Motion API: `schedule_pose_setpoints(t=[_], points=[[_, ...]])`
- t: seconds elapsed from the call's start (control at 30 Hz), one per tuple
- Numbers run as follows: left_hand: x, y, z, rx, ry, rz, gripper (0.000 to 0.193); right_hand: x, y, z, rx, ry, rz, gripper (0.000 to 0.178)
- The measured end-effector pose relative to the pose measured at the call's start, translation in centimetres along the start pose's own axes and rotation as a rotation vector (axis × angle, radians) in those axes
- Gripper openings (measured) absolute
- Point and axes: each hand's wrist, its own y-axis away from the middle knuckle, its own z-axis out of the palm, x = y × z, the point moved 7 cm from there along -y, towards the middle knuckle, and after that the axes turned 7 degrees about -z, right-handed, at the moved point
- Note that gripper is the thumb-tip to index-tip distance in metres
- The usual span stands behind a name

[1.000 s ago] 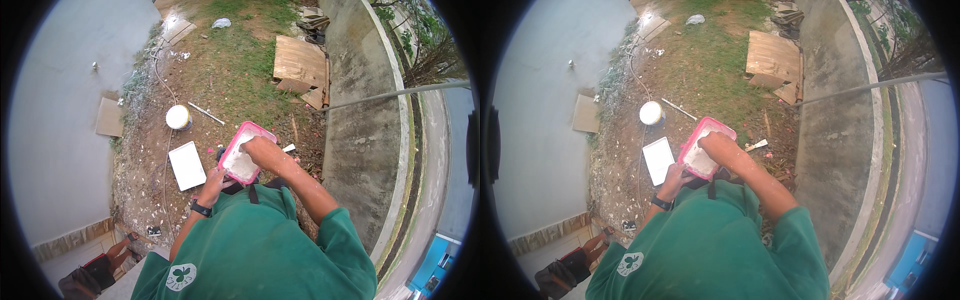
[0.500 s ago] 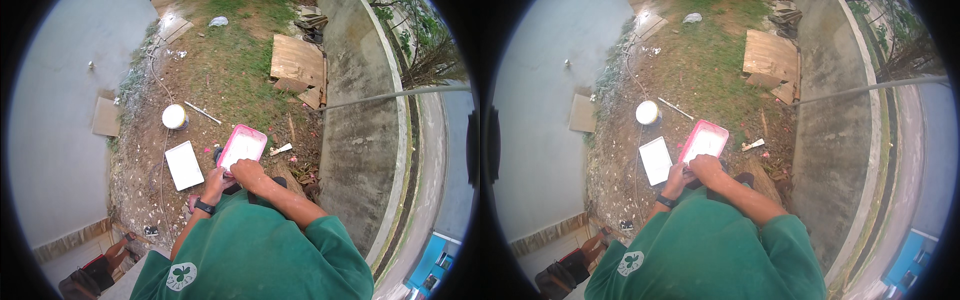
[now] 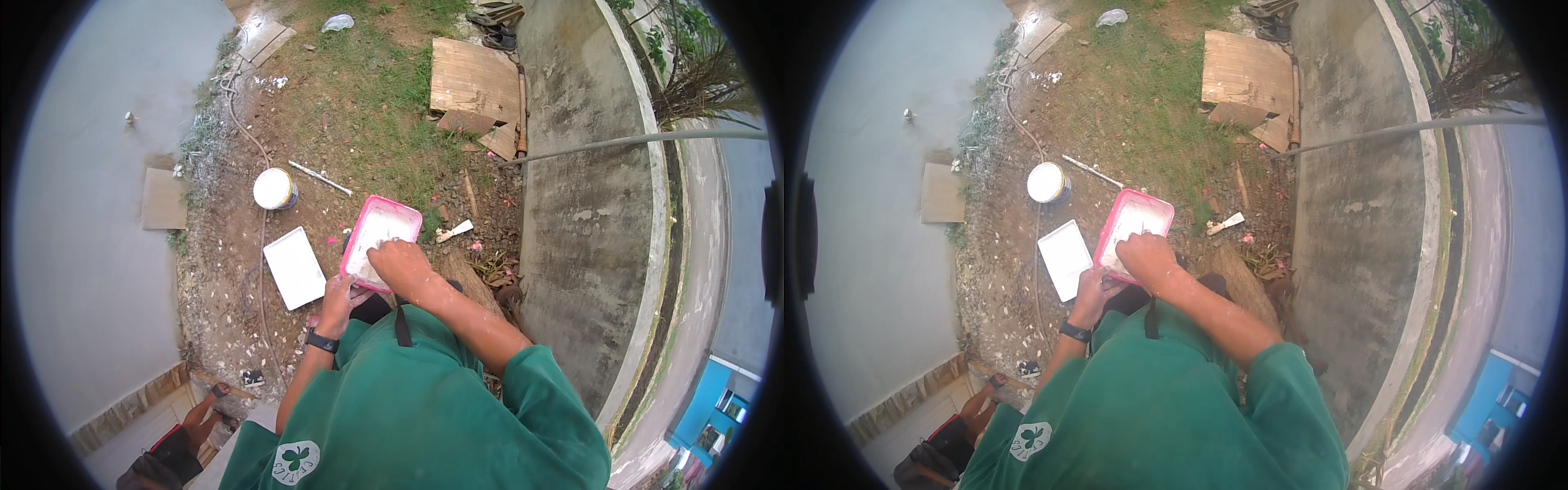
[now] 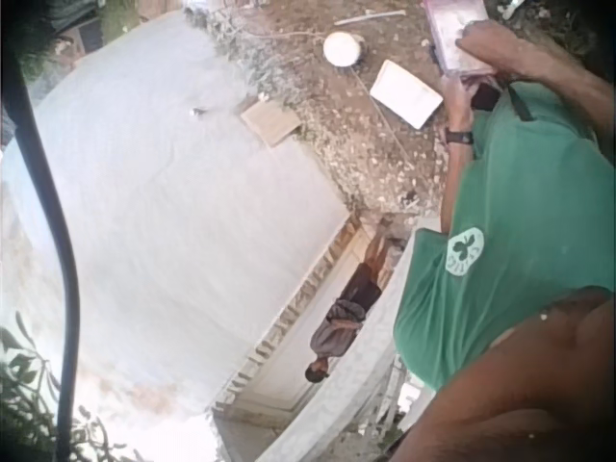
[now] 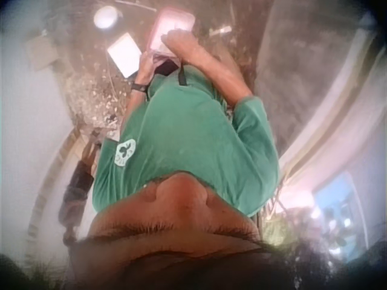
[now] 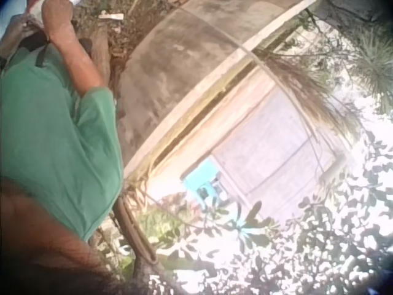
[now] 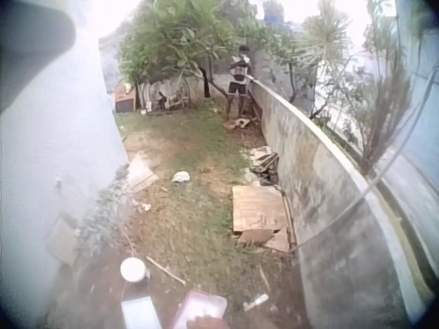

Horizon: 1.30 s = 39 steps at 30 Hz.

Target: The person mixes white paint in a pink tray using a putty knife, repeatedly scraping and folding the paint. They move between a tiled patio and a grassy area, handling the tray and a paint bucket while another person works nearby.

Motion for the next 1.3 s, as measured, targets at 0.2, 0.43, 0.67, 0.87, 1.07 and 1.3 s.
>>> schedule_pose_setpoints(t=[0.2,0.43,0.67,0.87,1.07,1.3], points=[[-2.7,-7.1,-2.2,0.056,-0.02,-0.147,0.037,8.0,-0.8,2.0,0.391,-0.244,0.287,0.013],[-10.0,-28.6,-14.0,0.271,-0.083,-0.106,0.043,36.9,10.2,36.1,1.04,-0.904,1.478,0.013],[-11.7,-46.0,-26.6,0.277,-0.241,0.096,0.047,54.5,13.3,66.8,0.674,-0.42,1.893,0.062],[-8.9,-45.1,-27.2,0.354,-0.142,0.072,0.043,50.2,15.0,63.4,0.759,-0.655,2.17,0.047],[-3.6,-40.6,-22.7,0.394,0.069,0.061,0.048,39.0,6.5,43.9,1.215,-2.088,1.273,0.044],[8.6,-36.8,-13.6,0.402,0.149,0.268,0.045,26.8,-7.9,11.5,0.632,-0.353,0.566,0.041]])
